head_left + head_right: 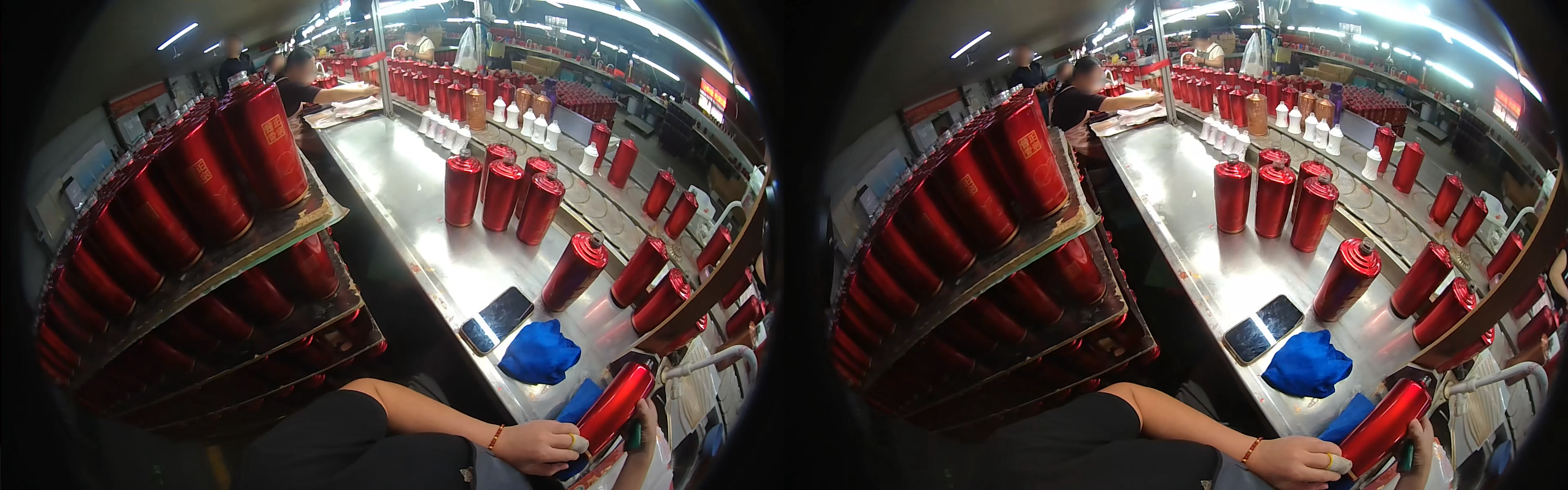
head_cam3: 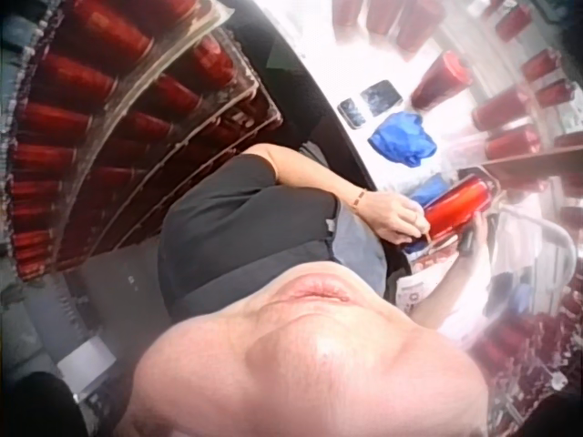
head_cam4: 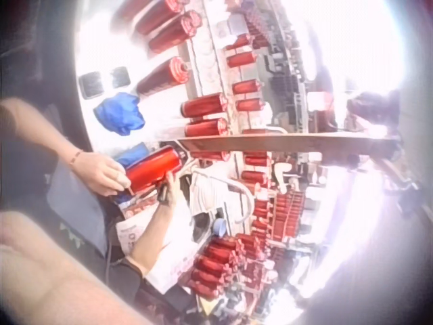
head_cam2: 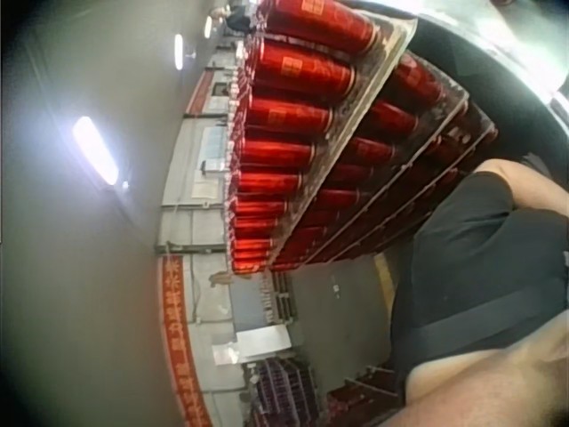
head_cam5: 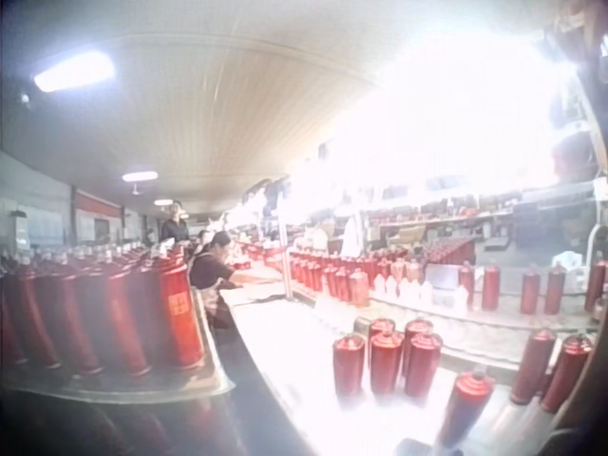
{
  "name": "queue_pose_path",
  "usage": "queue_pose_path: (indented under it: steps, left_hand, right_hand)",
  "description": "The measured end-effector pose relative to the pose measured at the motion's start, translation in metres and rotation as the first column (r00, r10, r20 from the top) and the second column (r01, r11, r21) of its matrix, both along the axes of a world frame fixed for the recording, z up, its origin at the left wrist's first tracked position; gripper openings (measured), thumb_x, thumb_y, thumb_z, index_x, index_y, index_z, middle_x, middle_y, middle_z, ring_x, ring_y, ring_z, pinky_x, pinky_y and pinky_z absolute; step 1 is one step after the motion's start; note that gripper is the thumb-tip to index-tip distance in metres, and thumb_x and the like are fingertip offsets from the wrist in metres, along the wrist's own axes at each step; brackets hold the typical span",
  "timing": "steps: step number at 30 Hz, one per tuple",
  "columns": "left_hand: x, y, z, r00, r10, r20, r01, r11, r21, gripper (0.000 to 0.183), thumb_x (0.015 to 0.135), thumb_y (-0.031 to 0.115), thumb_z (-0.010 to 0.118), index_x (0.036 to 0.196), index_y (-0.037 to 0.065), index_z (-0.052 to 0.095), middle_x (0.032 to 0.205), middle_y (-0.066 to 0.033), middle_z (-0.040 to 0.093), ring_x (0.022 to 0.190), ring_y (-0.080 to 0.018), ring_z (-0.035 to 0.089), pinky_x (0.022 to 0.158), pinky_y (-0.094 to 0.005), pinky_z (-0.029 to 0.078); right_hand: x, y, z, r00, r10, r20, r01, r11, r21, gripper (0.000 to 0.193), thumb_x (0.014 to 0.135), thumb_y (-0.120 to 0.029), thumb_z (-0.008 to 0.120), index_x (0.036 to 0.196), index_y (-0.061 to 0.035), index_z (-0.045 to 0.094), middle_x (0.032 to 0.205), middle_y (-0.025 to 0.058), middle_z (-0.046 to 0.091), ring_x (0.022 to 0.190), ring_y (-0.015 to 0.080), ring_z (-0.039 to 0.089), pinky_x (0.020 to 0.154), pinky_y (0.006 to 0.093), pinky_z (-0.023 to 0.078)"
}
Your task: The person applies gold labels to red cylindrical containers on a production line. They wipe each container with a green sponge, place a label on the side, smooth it with their fingers, and then apply a gold band around the bottom edge before setting the container aside.
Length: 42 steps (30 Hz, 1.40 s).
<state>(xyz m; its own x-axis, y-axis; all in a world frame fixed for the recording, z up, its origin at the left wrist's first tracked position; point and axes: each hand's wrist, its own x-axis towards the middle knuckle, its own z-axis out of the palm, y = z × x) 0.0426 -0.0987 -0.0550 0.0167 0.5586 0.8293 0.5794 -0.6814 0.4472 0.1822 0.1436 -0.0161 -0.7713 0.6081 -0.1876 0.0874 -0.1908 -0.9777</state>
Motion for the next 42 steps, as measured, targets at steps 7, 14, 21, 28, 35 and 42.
queue_pose_path:
  steps: [7,14,21,28,35,42]
  left_hand:
    - [-0.007,0.003,0.037,0.995,0.032,-0.094,-0.021,0.992,0.123,0.015,0.094,0.011,0.064,0.105,0.001,0.066,0.114,-0.0142,0.068,0.096,-0.0325,0.066,0.082,-0.0410,0.056]
    - [-0.011,0.004,0.037,0.993,0.053,-0.104,-0.039,0.990,0.132,0.013,0.094,0.011,0.063,0.103,0.002,0.065,0.114,-0.0126,0.066,0.093,-0.0315,0.065,0.080,-0.0399,0.056]
    - [-0.002,0.003,-0.007,0.999,-0.010,0.031,0.010,1.000,0.030,0.025,0.084,0.007,0.071,0.106,-0.004,0.064,0.119,-0.0200,0.062,0.110,-0.0393,0.061,0.090,-0.0434,0.055]
    - [-0.002,0.000,0.003,1.000,0.023,0.005,-0.023,0.999,0.030,0.025,0.083,0.006,0.071,0.105,-0.003,0.064,0.117,-0.0190,0.062,0.107,-0.0379,0.061,0.089,-0.0432,0.055]
    - [-0.008,-0.006,0.013,0.998,0.022,-0.063,-0.020,0.999,0.037,0.028,0.083,0.007,0.071,0.108,-0.003,0.063,0.119,-0.0189,0.060,0.108,-0.0377,0.061,0.089,-0.0436,0.055]
    - [-0.025,-0.015,0.034,0.957,0.095,-0.273,-0.121,0.990,-0.078,0.033,0.082,0.012,0.080,0.113,0.004,0.072,0.120,-0.0129,0.069,0.107,-0.0296,0.067,0.093,-0.0404,0.057]
  right_hand:
    - [0.020,0.033,-0.003,0.987,0.109,0.122,-0.114,0.993,0.037,0.043,0.094,-0.044,0.070,0.111,-0.0056,0.059,0.070,-0.0014,0.057,0.040,0.0084,0.047,0.036,0.0235,0.032]
    - [0.006,0.026,-0.028,0.995,-0.096,-0.034,0.096,0.995,-0.014,0.043,0.093,-0.044,0.071,0.111,-0.0067,0.059,0.069,-0.0017,0.057,0.040,0.0090,0.047,0.036,0.0241,0.034]
    - [0.020,0.024,-0.002,0.991,0.099,0.090,-0.094,0.994,-0.062,0.057,0.093,-0.047,0.072,0.126,-0.0031,0.056,0.095,0.0044,0.066,0.067,0.0114,0.062,0.055,0.0239,0.047]
    - [0.001,0.001,0.003,0.997,0.056,-0.059,-0.056,0.998,-0.007,0.069,0.085,-0.041,0.081,0.131,0.0007,0.053,0.108,0.0087,0.067,0.095,0.0176,0.067,0.078,0.0313,0.056]
    - [0.029,0.027,0.011,0.985,0.118,0.124,-0.115,0.993,-0.030,0.064,0.088,-0.038,0.078,0.134,-0.0003,0.055,0.108,0.0062,0.067,0.096,0.0141,0.065,0.081,0.0292,0.053]
    - [-0.023,-0.025,0.038,0.978,0.041,0.205,-0.061,0.994,0.089,0.058,0.084,-0.043,0.079,0.120,-0.0001,0.063,0.097,0.0059,0.068,0.083,0.0124,0.064,0.072,0.0271,0.049]
